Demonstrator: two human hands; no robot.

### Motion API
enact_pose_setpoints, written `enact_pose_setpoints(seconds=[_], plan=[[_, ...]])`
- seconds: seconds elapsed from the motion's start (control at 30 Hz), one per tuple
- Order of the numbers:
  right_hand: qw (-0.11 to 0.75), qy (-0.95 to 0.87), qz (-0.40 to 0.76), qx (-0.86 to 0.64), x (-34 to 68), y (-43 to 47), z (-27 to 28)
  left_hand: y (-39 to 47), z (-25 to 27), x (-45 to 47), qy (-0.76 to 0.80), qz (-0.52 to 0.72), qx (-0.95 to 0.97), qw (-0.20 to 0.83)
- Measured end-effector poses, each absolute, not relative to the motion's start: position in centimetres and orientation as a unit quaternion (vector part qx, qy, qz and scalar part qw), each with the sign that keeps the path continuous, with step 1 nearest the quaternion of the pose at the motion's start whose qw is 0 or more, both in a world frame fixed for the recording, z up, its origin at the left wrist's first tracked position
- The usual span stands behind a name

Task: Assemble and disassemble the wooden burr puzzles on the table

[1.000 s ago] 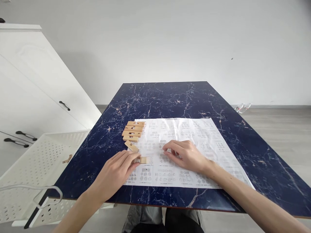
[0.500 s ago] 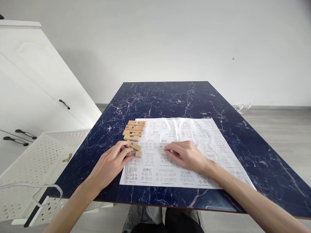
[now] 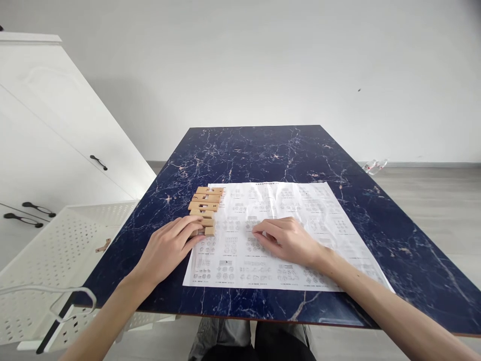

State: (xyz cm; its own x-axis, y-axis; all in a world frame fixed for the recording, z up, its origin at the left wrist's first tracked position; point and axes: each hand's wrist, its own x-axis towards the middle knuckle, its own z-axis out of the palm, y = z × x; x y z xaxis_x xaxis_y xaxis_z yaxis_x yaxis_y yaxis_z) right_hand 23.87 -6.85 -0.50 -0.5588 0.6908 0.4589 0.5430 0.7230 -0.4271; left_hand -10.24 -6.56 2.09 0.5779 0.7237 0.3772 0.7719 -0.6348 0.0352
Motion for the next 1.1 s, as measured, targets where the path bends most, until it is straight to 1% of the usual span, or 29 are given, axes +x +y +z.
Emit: enact_pose_setpoints(seconds=[0.33, 0.6, 0.73, 0.87, 1.1], plan=[[0.315, -0.876, 0.118, -0.345, 23.8, -6.8, -0.5, -6.6, 2.5, -10.5, -0.462, -0.175, -0.865, 0.089], [0.318, -0.874, 0.122, -0.345, 23.8, -6.7, -0.5, -6.9, 2.4, -6.6, -0.355, -0.244, -0.896, 0.105], [0.319, -0.875, 0.121, -0.344, 23.7, -6.7, -0.6, -6.4, 2.1, -3.7, -0.324, -0.213, -0.919, 0.071], [0.319, -0.875, 0.121, -0.343, 23.7, -6.6, -0.6, -6.0, 1.5, -1.9, -0.337, -0.176, -0.924, 0.046], [0.322, -0.876, 0.109, -0.343, 23.7, -6.7, -0.6, -6.2, 0.9, -2.6, -0.359, -0.170, -0.916, 0.060]])
